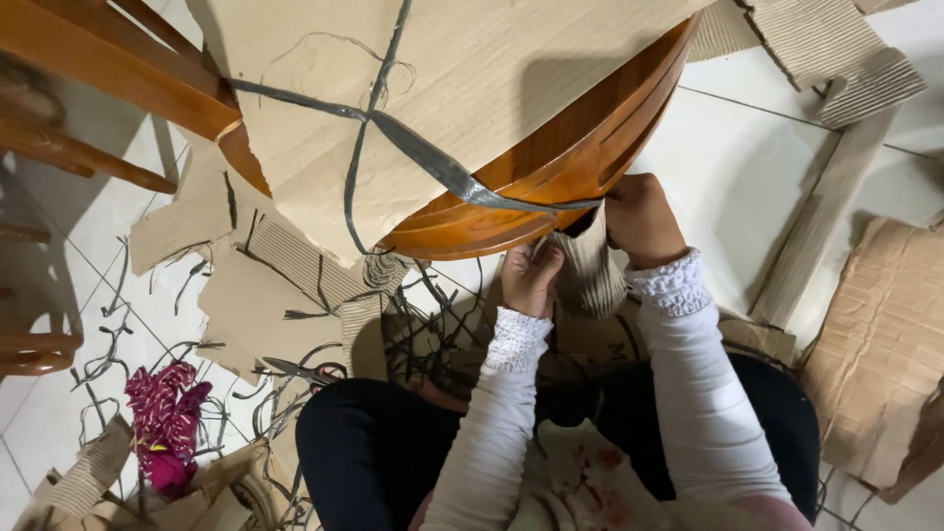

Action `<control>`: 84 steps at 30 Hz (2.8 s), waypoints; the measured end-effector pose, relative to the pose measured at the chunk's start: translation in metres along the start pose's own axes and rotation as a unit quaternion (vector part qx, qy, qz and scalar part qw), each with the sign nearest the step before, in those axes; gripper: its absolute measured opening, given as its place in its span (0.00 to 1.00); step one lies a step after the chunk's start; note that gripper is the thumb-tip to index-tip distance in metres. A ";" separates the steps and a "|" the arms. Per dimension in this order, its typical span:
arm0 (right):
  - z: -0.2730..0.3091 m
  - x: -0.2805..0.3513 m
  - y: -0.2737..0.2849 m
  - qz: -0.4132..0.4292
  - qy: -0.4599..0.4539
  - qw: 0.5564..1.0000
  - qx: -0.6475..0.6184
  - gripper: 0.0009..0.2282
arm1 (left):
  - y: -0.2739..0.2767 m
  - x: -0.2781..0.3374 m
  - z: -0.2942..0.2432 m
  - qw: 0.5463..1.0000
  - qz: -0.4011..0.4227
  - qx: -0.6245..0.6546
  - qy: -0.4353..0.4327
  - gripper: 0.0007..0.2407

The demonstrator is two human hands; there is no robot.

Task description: Wrapping the legs of a wooden chair with corrugated cardboard and securing it with wire ties for protection.

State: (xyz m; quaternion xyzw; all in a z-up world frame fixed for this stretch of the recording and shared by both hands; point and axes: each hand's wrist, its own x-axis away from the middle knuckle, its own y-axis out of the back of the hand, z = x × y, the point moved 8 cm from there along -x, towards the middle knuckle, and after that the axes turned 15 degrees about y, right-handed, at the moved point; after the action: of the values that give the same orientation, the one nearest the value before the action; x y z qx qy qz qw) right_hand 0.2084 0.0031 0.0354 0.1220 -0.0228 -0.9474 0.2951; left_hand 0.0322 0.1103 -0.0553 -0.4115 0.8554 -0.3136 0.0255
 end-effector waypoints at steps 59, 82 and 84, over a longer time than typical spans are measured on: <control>0.129 0.138 -0.033 -0.088 0.498 0.862 0.031 0.17 | -0.114 0.205 -0.197 0.836 0.016 -0.331 -0.438 0.07; 0.152 0.135 -0.005 -0.076 0.502 0.861 -0.038 0.08 | 0.010 0.106 -0.126 0.632 -0.113 -0.744 -0.185 0.08; 0.153 0.134 -0.004 -0.083 0.499 0.861 -0.052 0.09 | -0.033 0.117 -0.157 0.745 0.014 -0.616 -0.255 0.12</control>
State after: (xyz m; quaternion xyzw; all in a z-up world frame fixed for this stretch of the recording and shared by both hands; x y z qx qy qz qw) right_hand 0.0618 -0.0735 0.1538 0.5641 0.1873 -0.7805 0.1938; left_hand -0.0697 0.0920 0.1141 -0.3899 0.8297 0.3992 -0.0117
